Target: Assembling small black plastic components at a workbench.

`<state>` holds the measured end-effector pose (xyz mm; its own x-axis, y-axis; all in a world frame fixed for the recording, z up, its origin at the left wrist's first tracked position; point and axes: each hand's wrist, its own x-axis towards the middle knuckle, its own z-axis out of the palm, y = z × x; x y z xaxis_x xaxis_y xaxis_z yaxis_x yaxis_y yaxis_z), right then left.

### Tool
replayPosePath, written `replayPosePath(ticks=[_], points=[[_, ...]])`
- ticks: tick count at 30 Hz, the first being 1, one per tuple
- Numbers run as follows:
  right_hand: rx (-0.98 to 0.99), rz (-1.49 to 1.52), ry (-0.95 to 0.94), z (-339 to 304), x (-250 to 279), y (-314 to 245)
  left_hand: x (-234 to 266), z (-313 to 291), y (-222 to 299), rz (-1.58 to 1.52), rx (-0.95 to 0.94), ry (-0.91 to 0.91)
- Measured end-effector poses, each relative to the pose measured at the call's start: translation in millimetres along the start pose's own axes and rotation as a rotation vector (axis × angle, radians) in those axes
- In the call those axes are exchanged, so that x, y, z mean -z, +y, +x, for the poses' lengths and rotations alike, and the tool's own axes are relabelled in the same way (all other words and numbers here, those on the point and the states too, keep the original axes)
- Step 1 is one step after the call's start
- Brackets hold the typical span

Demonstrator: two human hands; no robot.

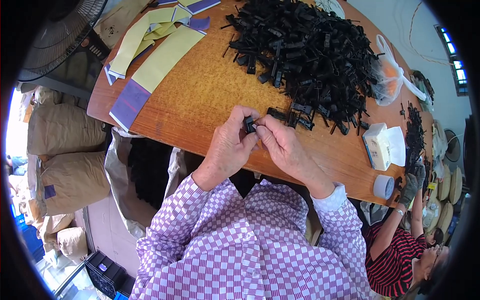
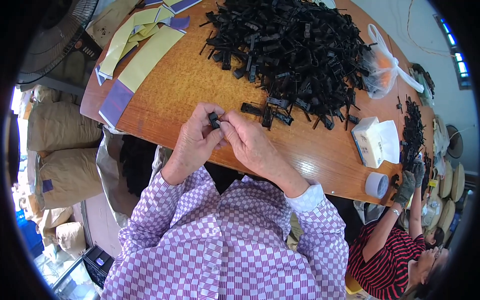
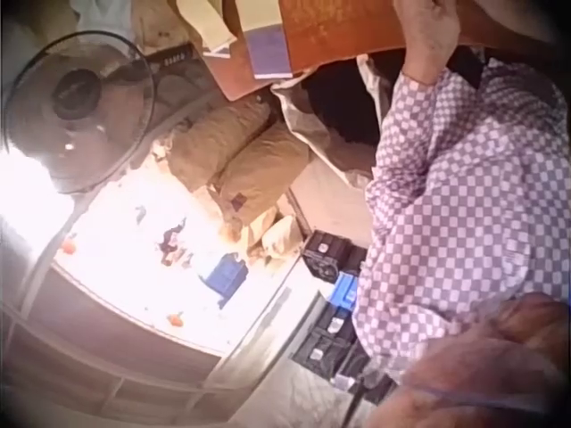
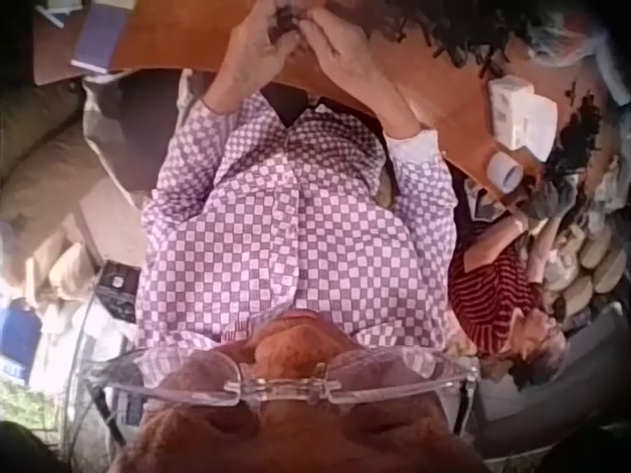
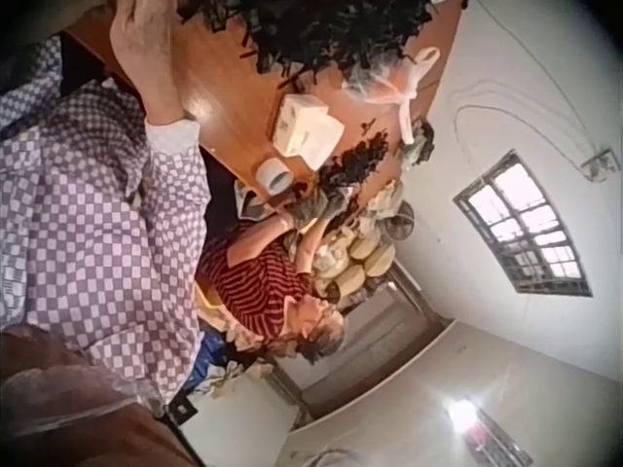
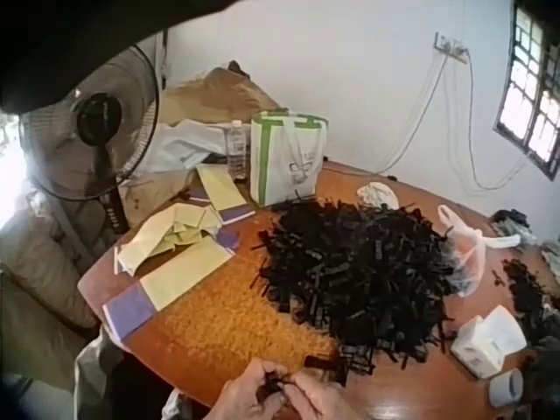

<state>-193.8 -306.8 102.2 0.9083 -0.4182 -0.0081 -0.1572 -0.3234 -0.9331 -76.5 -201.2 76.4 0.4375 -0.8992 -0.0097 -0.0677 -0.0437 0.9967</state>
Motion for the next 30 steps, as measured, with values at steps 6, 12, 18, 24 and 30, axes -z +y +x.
replayPosePath(ticks=[6, 12, 18, 24, 30], points=[[-0.041, -0.03, 0.029, 2.3, 1.6, 2.0, -6.8, 5.7, 2.2, 0.113, 0.018, 0.08], [-0.012, -0.012, 0.171, 11.7, 2.6, 15.0, -15.0, 21.3, 5.6, 0.374, -0.105, 0.142], [-0.046, 0.159, 0.173, 16.4, 12.9, 21.5, -13.4, 38.7, 12.4, 0.394, -0.097, 0.082], [-0.192, 0.431, 0.238, 25.7, 30.5, 26.2, -5.7, 64.1, 38.9, -0.406, 0.15, 0.039], [-0.154, 0.714, 0.154, 26.9, 34.5, 34.2, -0.2, 63.1, 29.6, -0.601, 0.33, -0.024]])
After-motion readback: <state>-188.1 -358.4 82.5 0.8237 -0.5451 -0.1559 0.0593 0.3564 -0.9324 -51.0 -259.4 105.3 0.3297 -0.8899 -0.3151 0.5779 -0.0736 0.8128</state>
